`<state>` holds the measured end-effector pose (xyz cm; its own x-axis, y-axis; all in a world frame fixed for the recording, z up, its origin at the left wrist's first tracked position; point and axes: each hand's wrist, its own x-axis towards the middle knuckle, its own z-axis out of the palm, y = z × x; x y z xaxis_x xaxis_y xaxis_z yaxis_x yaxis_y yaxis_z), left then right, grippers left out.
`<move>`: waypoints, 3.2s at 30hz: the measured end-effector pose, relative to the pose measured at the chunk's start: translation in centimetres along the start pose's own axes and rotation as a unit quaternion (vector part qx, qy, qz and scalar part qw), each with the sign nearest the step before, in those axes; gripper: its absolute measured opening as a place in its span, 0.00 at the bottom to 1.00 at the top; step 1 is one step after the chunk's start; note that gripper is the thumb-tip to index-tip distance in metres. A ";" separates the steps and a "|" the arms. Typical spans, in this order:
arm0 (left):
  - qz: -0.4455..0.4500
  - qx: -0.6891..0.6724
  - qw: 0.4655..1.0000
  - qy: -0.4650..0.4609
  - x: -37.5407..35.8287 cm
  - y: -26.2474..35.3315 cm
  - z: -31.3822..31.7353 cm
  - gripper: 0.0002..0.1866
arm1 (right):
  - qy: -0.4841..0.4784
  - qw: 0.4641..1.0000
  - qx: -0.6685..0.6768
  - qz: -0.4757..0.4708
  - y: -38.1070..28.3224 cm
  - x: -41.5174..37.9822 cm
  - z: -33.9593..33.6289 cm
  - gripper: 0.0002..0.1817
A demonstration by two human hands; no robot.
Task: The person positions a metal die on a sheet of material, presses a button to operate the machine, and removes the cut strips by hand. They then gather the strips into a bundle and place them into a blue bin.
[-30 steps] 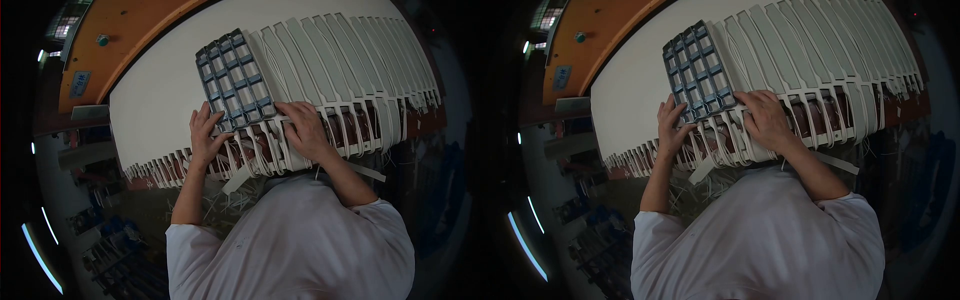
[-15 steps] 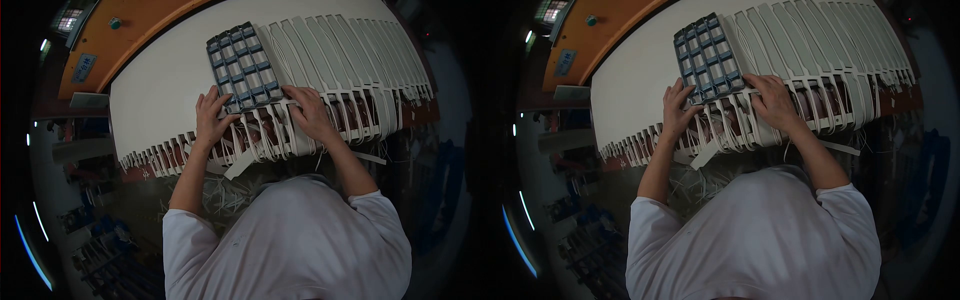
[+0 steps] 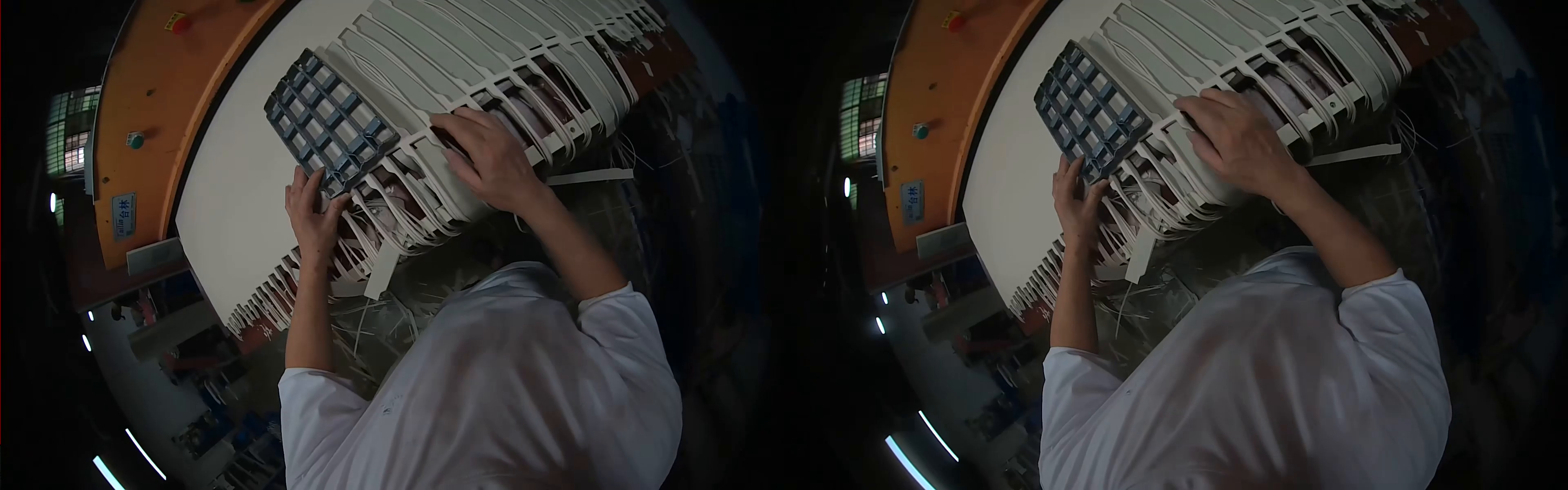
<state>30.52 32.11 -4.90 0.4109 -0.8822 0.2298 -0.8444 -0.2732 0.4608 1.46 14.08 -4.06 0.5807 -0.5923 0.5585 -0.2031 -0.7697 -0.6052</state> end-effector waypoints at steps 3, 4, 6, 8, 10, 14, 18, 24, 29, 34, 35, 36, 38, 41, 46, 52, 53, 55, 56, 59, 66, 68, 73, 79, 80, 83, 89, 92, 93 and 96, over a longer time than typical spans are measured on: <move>-0.004 -0.005 1.000 -0.001 -0.1 0.2 -0.1 0.34 | 0.082 0.995 -0.036 0.036 1.1 -2.6 -1.0 0.15; -0.003 -0.007 1.000 -0.003 0.0 0.1 -0.1 0.34 | 0.088 0.994 -0.055 0.039 1.5 -2.9 -0.7 0.13; 0.010 -0.001 1.000 -0.007 -0.1 0.1 -0.1 0.34 | 0.110 0.990 -0.088 0.029 1.4 -2.4 -0.3 0.07; 0.021 0.010 1.000 -0.003 0.4 -0.1 -0.2 0.35 | 0.135 0.987 -0.088 0.013 1.8 -2.7 0.1 0.06; 0.026 0.022 0.999 0.000 0.0 -0.1 -0.1 0.35 | 0.148 0.985 -0.093 0.000 1.8 -2.9 0.4 0.04; 0.040 0.020 0.999 0.004 0.2 -0.4 -0.1 0.35 | 0.162 0.981 -0.107 -0.021 2.0 -2.7 0.5 0.04; 0.050 0.017 0.998 0.025 0.2 -0.5 0.2 0.36 | 0.166 0.979 -0.116 -0.025 1.8 -2.9 0.6 0.04; 0.054 0.001 0.993 0.101 -1.3 0.8 0.1 0.40 | 0.179 0.974 -0.140 -0.022 2.0 -3.2 0.9 0.06; 0.008 0.004 0.991 0.136 -10.0 3.9 -1.5 0.32 | 0.171 0.973 -0.155 -0.019 2.9 -3.4 1.6 0.09; 0.026 0.040 0.983 0.180 -15.0 5.6 1.8 0.23 | 0.161 0.969 -0.188 -0.004 3.7 -3.5 2.1 0.12; 0.021 0.049 0.981 0.186 -14.9 5.7 2.2 0.23 | 0.159 0.970 -0.182 -0.004 3.7 -3.5 2.1 0.12; 0.029 0.050 0.978 0.201 -14.9 5.5 2.6 0.22 | 0.159 0.971 -0.176 -0.002 3.6 -3.6 2.1 0.12; 0.024 0.042 0.976 0.212 -15.3 5.3 3.2 0.22 | 0.160 0.971 -0.179 -0.002 3.7 -3.8 2.2 0.12; 0.033 0.036 0.974 0.221 -15.4 5.0 3.3 0.23 | 0.174 0.970 -0.167 -0.018 3.7 -3.8 2.1 0.13; 0.029 0.032 0.975 0.219 -15.6 5.3 3.5 0.25 | 0.164 0.978 -0.128 -0.033 3.5 -4.4 1.5 0.11; 0.023 0.039 0.968 0.248 -15.6 5.1 4.6 0.25 | 0.170 0.977 -0.112 -0.059 3.8 -4.6 1.6 0.11; 0.021 0.042 0.968 0.248 -15.6 5.0 4.7 0.25 | 0.169 0.977 -0.111 -0.062 3.8 -4.7 1.5 0.11; 0.020 0.046 0.967 0.249 -15.7 4.9 4.9 0.25 | 0.157 0.980 -0.109 -0.049 3.7 -5.1 1.4 0.11; 0.022 0.048 0.966 0.254 -15.7 4.8 5.0 0.25 | 0.149 0.982 -0.107 -0.037 3.6 -5.3 1.3 0.11; 0.030 0.047 0.962 0.268 -15.8 4.6 5.2 0.25 | 0.129 0.986 -0.100 -0.028 3.7 -5.3 1.2 0.12; 0.062 0.055 0.952 0.293 -15.7 4.0 6.0 0.24 | 0.022 0.974 0.174 0.144 3.8 -4.7 -3.5 0.23; 0.066 0.052 0.952 0.294 -15.3 4.2 6.2 0.25 | 0.079 0.971 0.191 0.120 3.3 -2.9 -7.2 0.22; 0.064 0.065 0.949 0.301 -15.9 4.2 5.6 0.25 | 0.108 0.981 0.156 0.041 1.0 5.7 -16.8 0.16; 0.058 0.028 0.951 0.302 -15.9 3.9 5.7 0.25 | 0.093 0.982 0.147 0.067 3.2 2.9 -13.7 0.18; 0.064 0.030 0.949 0.306 -16.0 4.1 5.4 0.25 | 0.068 0.984 0.127 0.101 3.1 1.0 -11.3 0.18; 0.056 0.026 0.952 0.300 -16.0 4.2 5.4 0.25 | -0.042 0.986 0.125 0.104 3.7 -4.0 -4.6 0.25; 0.026 0.025 0.965 0.260 -15.8 4.0 5.3 0.26 | -0.054 0.996 -0.064 0.039 2.4 -6.2 -1.6 0.31; 0.026 0.023 0.968 0.249 -15.6 4.1 5.1 0.25 | -0.024 0.999 -0.045 0.016 3.1 -6.5 -1.3 0.27; 0.025 0.016 0.970 0.241 -15.4 3.7 5.1 0.25 | -0.028 0.998 -0.023 0.043 2.9 -6.4 -1.2 0.27; -0.042 0.020 0.982 0.182 -15.3 4.9 3.9 0.29 | -0.041 0.997 -0.034 0.056 2.9 -6.1 -1.2 0.25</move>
<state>18.72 42.81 -9.47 0.5695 -0.6619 0.4874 -0.8119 -0.3603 0.4594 -3.65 15.20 -8.56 0.6140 -0.6560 0.4389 -0.3211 -0.7156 -0.6203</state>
